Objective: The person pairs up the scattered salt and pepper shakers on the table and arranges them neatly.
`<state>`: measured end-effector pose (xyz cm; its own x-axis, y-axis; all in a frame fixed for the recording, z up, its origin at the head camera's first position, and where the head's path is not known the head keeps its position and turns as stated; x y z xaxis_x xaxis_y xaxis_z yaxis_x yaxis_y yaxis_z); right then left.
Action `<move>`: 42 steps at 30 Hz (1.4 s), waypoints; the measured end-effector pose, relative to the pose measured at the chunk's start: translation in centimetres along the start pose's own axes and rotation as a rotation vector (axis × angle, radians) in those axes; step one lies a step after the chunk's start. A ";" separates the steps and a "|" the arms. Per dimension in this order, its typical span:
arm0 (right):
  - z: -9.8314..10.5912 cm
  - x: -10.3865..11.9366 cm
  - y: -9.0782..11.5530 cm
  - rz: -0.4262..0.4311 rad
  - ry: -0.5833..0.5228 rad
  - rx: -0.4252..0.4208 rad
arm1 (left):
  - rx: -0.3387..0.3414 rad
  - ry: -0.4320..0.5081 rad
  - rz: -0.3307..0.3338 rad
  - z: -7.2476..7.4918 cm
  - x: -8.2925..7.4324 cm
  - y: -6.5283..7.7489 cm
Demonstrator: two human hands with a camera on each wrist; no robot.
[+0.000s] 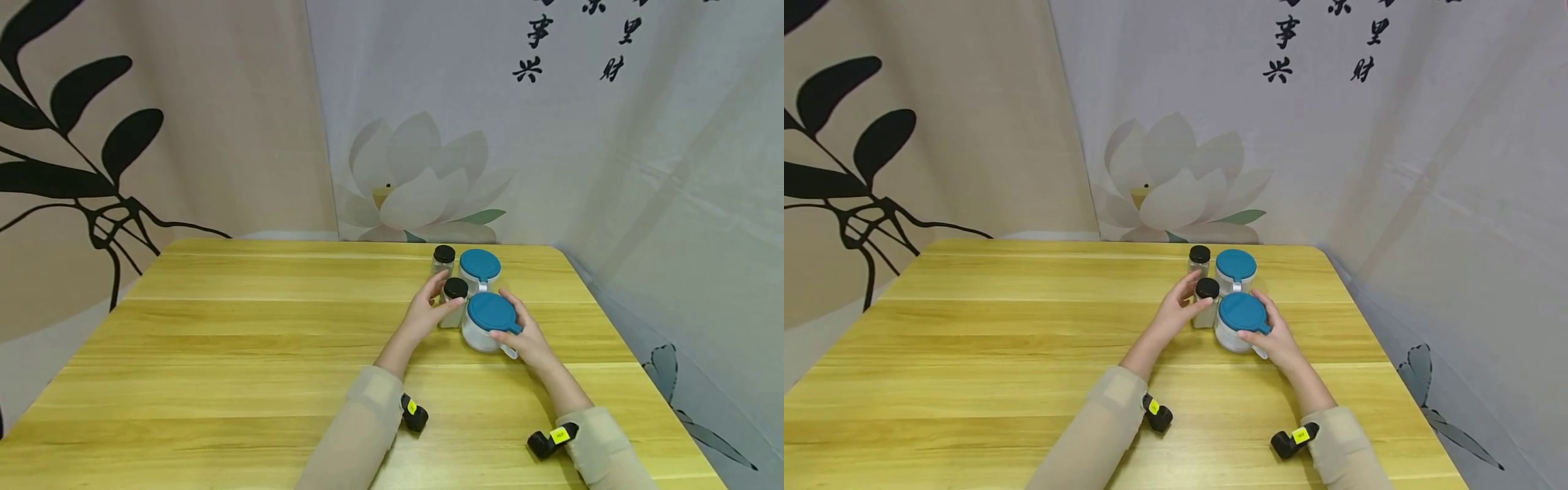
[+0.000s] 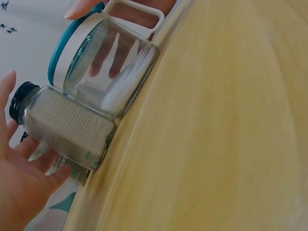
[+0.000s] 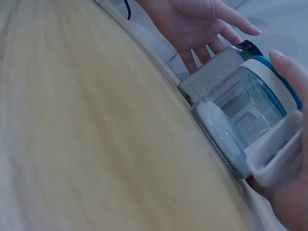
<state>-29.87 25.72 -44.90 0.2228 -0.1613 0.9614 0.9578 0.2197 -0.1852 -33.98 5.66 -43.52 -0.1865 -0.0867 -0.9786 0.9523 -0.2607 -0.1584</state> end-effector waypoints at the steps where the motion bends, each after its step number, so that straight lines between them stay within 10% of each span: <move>1: 0.0 0.0 0.0 -0.002 -0.001 -0.003 | 0.001 -0.001 0.004 0.0 0.0 0.0; 42: -0.3 0.4 0.3 -0.049 0.074 -0.059 | -0.053 0.007 -0.020 -0.5 -0.5 -0.8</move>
<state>-29.40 25.47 -44.61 0.1864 -0.2416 0.9523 0.9764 0.1533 -0.1522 -34.57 6.38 -42.95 -0.2044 -0.0752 -0.9760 0.9598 -0.2115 -0.1847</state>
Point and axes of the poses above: each hand's wrist, its own y-axis away from the middle knuckle, its own z-axis out of the back of the hand, x = y × z, the point moved 7 cm from there along -y, towards the middle knuckle, and after that the axes turned 1 degree about z, right-handed, at the moved point
